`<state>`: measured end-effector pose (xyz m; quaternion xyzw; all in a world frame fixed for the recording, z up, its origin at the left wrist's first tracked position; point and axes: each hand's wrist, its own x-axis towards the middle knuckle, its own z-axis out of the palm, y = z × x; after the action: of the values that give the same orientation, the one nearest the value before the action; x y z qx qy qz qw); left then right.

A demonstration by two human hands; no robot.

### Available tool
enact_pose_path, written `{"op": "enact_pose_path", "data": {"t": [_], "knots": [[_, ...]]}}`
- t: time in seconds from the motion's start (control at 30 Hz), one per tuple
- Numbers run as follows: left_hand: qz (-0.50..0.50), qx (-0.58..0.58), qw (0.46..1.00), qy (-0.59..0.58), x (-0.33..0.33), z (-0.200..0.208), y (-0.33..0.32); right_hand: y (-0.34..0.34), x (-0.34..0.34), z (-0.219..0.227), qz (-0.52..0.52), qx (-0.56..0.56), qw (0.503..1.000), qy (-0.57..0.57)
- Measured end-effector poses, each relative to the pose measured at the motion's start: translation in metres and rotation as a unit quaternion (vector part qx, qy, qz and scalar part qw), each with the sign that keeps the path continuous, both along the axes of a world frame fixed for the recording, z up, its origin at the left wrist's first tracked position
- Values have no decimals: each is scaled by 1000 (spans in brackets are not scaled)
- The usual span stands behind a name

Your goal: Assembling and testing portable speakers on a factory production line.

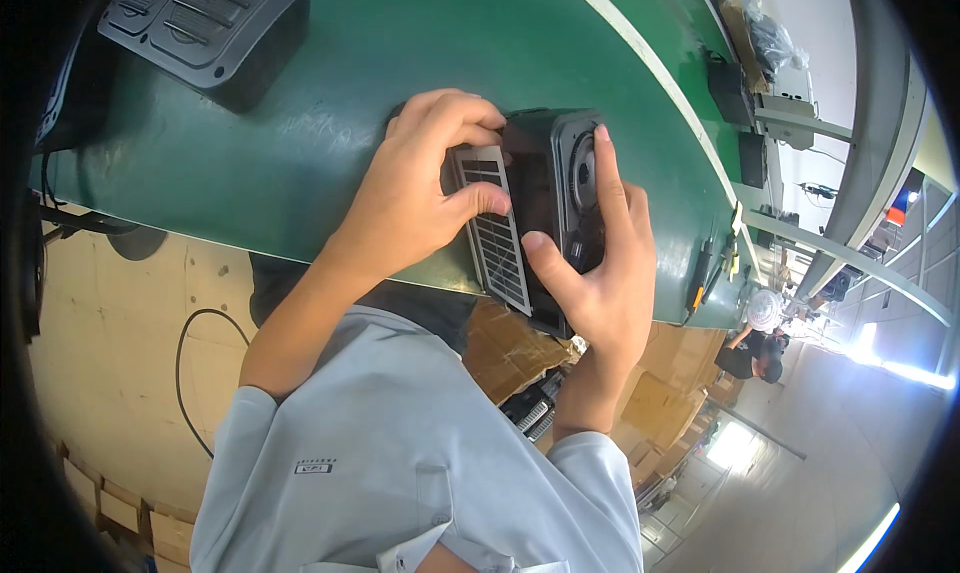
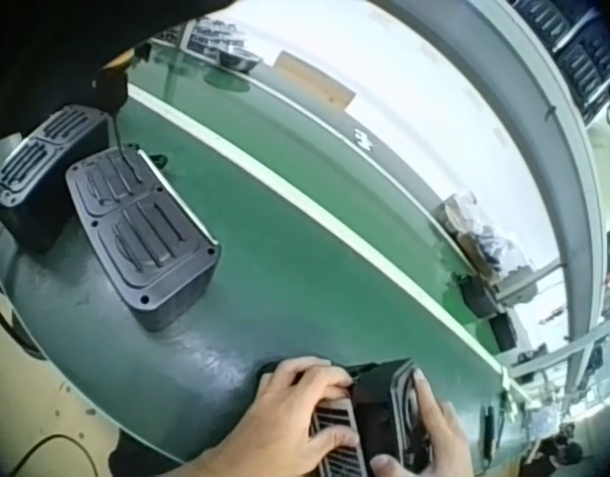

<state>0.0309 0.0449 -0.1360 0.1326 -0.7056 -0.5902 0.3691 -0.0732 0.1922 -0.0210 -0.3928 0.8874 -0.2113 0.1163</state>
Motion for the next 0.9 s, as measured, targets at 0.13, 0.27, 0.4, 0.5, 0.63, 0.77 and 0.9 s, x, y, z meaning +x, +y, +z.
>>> {"op": "enact_pose_path", "data": {"t": [0.13,0.27,0.4,0.5,0.63,0.77,0.9], "knots": [[7,-9,1000,-6,1,-2,0,-7,5,2,-7,18,1000,11],[12,-8,1000,-7,1,-2,1,-8,5,1,-6,23,1000,20],[9,8,1000,-12,2,-2,2,-9,8,1,6,38,998,41],[7,28,999,-21,3,-3,3,-8,7,0,22,44,997,67],[18,15,999,-23,4,-1,3,-12,10,4,10,60,995,73],[26,7,999,-21,5,1,0,-12,11,5,17,66,993,93],[38,47,998,-15,4,1,2,-11,9,-1,39,69,985,152]]}}
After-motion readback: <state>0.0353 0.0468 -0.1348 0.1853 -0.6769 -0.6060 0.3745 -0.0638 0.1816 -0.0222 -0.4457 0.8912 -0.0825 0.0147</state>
